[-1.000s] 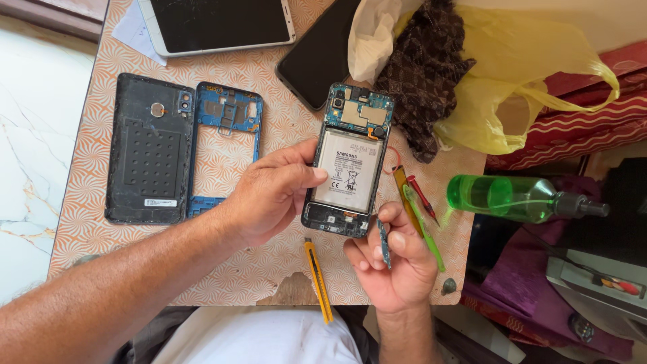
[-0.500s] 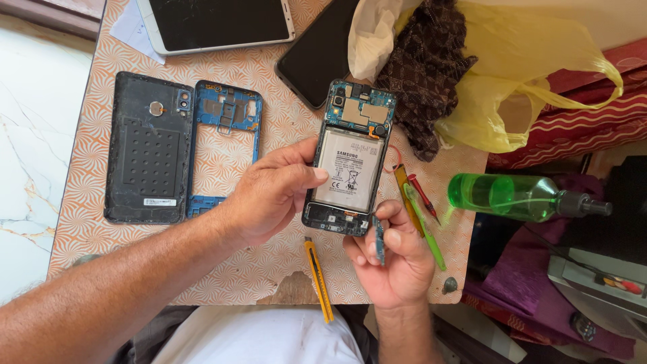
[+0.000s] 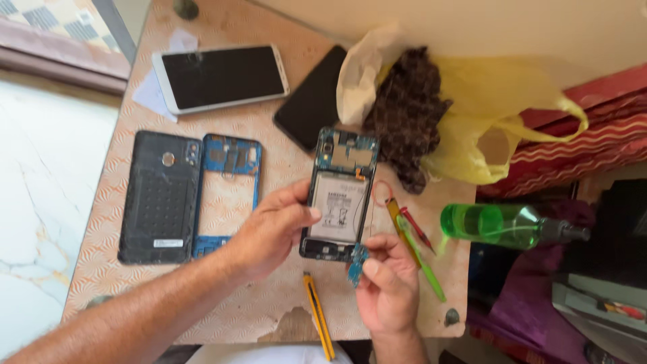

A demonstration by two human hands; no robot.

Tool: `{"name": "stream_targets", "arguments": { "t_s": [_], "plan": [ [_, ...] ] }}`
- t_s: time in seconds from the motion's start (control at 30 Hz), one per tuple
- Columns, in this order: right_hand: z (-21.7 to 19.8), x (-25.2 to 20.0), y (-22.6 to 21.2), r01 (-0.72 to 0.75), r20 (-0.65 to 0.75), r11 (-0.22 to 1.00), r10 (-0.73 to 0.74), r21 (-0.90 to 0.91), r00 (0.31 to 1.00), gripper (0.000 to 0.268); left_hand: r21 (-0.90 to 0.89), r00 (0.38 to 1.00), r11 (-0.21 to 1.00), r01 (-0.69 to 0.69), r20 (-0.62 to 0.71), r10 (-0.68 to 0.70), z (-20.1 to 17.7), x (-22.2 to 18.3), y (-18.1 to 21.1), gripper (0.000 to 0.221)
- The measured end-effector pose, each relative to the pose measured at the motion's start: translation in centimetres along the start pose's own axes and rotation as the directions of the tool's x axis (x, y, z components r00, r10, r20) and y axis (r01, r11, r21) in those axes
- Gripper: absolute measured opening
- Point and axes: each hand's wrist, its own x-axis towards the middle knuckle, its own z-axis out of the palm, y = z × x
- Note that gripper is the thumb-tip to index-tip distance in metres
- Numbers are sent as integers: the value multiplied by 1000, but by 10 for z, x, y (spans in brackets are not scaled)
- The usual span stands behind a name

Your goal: The person uses a yellow plastic pry tool to carefully lift and remove adhesive strips and a small blue plastic piece from the interior of a disassembled smartphone. The phone's battery and internal components are visible as the person works around the edges of the device.

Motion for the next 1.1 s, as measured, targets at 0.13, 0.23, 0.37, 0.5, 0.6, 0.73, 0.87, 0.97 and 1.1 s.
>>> {"name": "stream_targets", "arguments": {
  "t_s": [0.13,0.23,0.37,0.5,0.6,0.73,0.87,0.97,1.1],
  "plan": [
    [-8,-2,4,10,-21,1000,-10,-26,1000,32,68,999,997,-32,-18,33,-1,1,-3,50],
    [-11,-4,8,26,-26,998,-28,-64,999,32,94,999,995,-23,-27,26,-7,1,-8,47],
    [-12,-6,10,43,-25,993,-46,-110,999,33,151,999,988,-31,-37,37,-11,3,-12,44],
    [-11,-8,12,88,-25,989,-91,-117,996,37,136,999,990,-32,-32,36,-9,3,-10,46],
    [-8,-9,12,111,-20,984,-115,-138,993,39,113,999,993,-15,-43,20,-4,2,-5,51],
    [-2,-11,11,116,-20,981,-120,-156,993,40,132,998,990,-48,-29,52,1,2,-2,55],
    [-1,-14,12,128,-37,969,-139,-210,990,42,144,997,987,-66,-17,69,0,2,-1,55],
    [-1,-13,11,118,-66,953,-142,-280,988,43,159,998,985,-63,-20,67,0,3,0,55],
    [-2,-14,11,105,-94,941,-142,-321,985,40,146,997,988,-54,-46,62,-6,5,-5,57]
  ]
}}
